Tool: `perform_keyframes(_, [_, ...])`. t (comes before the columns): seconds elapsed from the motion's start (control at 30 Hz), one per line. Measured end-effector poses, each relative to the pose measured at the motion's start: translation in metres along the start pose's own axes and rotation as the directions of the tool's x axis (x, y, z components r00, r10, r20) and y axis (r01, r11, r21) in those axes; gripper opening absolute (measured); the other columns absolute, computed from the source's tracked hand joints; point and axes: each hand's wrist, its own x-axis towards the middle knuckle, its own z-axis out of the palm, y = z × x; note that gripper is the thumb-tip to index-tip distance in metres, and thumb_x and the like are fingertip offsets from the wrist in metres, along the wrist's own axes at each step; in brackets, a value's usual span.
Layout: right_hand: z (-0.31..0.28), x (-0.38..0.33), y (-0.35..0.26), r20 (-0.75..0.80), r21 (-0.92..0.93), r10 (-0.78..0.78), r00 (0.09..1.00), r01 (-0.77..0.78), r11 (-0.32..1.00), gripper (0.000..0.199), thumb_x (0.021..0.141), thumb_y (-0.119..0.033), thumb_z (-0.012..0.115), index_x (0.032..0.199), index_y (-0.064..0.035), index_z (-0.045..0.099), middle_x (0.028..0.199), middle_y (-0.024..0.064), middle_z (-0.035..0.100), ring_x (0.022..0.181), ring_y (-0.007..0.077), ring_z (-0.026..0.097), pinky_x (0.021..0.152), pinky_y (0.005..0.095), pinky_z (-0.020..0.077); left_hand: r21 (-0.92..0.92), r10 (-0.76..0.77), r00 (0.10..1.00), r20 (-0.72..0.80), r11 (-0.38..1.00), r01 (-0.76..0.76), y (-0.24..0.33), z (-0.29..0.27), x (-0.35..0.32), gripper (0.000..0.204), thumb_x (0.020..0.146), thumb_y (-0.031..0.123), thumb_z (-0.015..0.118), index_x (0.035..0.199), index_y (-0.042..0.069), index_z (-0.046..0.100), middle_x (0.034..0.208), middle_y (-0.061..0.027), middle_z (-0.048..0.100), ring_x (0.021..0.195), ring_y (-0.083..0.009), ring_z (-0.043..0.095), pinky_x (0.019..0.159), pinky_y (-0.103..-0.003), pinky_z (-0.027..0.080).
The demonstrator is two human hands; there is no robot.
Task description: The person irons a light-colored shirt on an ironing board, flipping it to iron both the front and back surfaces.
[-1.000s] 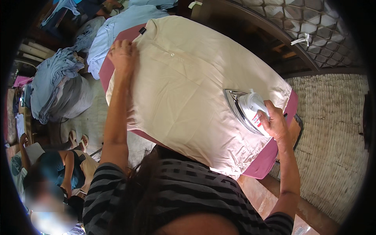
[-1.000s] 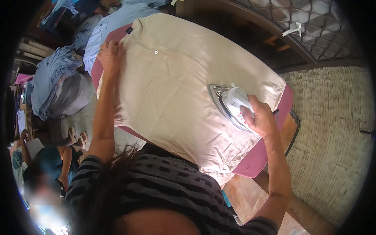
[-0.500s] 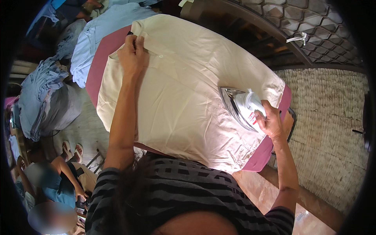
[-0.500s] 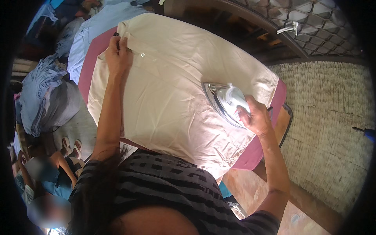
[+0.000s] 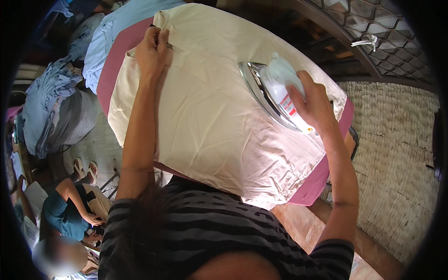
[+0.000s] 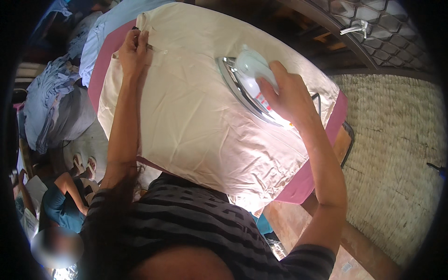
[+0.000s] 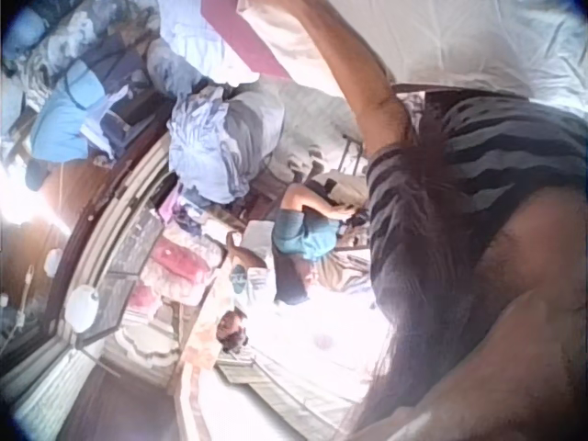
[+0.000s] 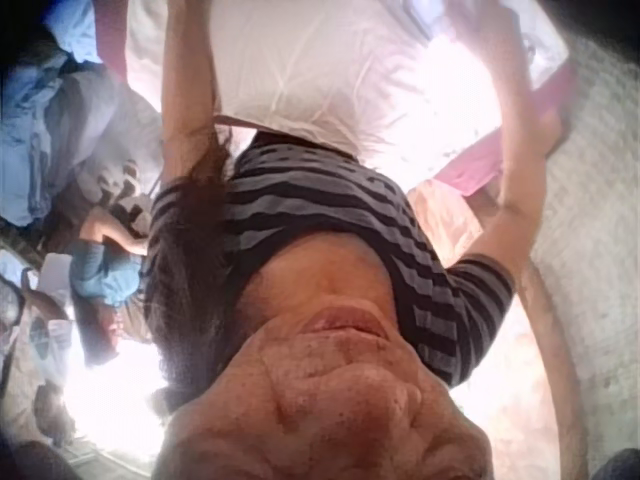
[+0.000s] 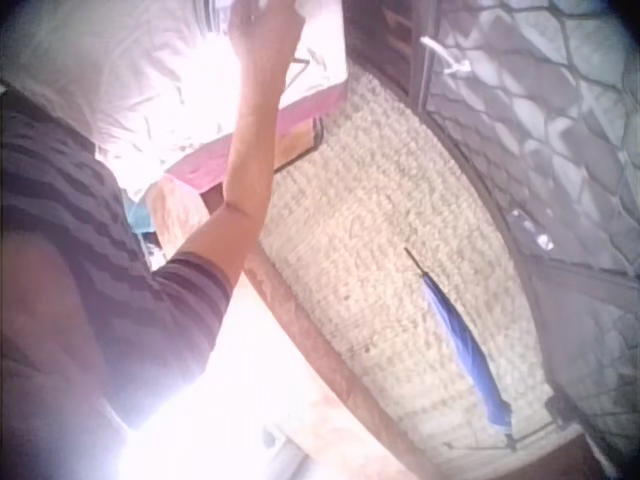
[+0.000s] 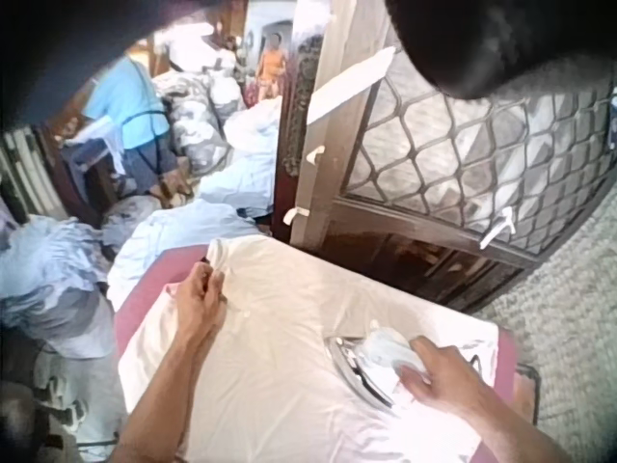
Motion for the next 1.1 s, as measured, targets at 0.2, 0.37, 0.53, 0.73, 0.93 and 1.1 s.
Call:
perform_keyframes(0.2, [-0.01,-0.056,0.058,-0.006,0.027,-0.169,0.986,0.169,0.985,0.022,0.091,-0.017,0.064,0.105,-0.004,0.054,0.077,0.0193,0.068,0.072,0.0382,0.069,0.064,0.0406,0.0533,-0.132,-0.063,0.998,0.015,0.989,0.064,0.002,0.002,0.001,0.026,0.093,0.034,0.067,0.093,0.008,0.065,0.067,-0.0015,0.062,0.061,-0.0108,0.054,0.061,-0.029,0.045])
perform_keyframes(0.37, [-0.004,-0.029,0.043,-0.015,-0.028,-0.214,0.977,0.213,0.977,0.023,0.091,-0.018,0.065,0.105,-0.0034,0.055,0.076,0.0178,0.069,0.073,0.0355,0.07,0.064,0.0401,0.0536,-0.223,-0.087,0.996,-0.007,0.971,0.083,0.002,0.006,0.0,0.026,0.093,0.034,0.067,0.092,0.008,0.066,0.067,0.0002,0.062,0.061,-0.0091,0.054,0.061,-0.027,0.045])
perform_keyframes(0.53, [0.009,0.036,-0.015,-0.014,-0.06,-0.248,0.969,0.247,0.967,0.029,0.093,-0.028,0.063,0.104,-0.0026,0.056,0.072,0.0191,0.068,0.07,0.0377,0.068,0.063,0.0414,0.0526,-0.172,-0.056,0.998,-0.009,0.984,0.054,0.001,0.001,0.0,0.027,0.092,0.033,0.067,0.09,0.006,0.066,0.068,-0.001,0.062,0.061,-0.01,0.054,0.061,-0.027,0.045])
perform_keyframes(0.73, [0.02,0.064,-0.024,-0.059,-0.045,-0.312,0.948,0.309,0.95,0.03,0.093,-0.031,0.062,0.103,-0.0035,0.055,0.07,0.0192,0.067,0.067,0.0385,0.068,0.061,0.0428,0.0521,-0.148,-0.038,0.999,0.002,0.988,0.038,0.002,-0.003,0.002,0.028,0.092,0.034,0.066,0.091,0.006,0.067,0.07,-0.0037,0.065,0.062,-0.0134,0.056,0.062,-0.029,0.046])
perform_keyframes(0.93, [0.004,0.015,0.01,0.023,0.006,-0.266,0.964,0.266,0.964,0.027,0.093,-0.028,0.063,0.105,-0.0051,0.056,0.07,0.0185,0.067,0.069,0.0373,0.068,0.064,0.0423,0.0524,-0.02,-0.063,0.998,-0.023,0.998,0.062,0.018,-0.001,-0.002,0.028,0.091,0.035,0.067,0.09,0.006,0.067,0.069,-0.0051,0.064,0.06,-0.0149,0.055,0.061,-0.031,0.045])
perform_keyframes(1.1, [0.005,0.042,-0.016,0.042,-0.043,-0.199,0.979,0.2,0.979,0.031,0.094,-0.032,0.061,0.105,-0.004,0.057,0.07,0.0175,0.067,0.069,0.0354,0.068,0.066,0.0434,0.052,-0.016,-0.072,0.997,-0.006,0.997,0.071,0.022,-0.004,-0.004,0.027,0.09,0.034,0.068,0.089,0.007,0.068,0.067,-0.0055,0.062,0.058,-0.0157,0.052,0.06,-0.032,0.044])
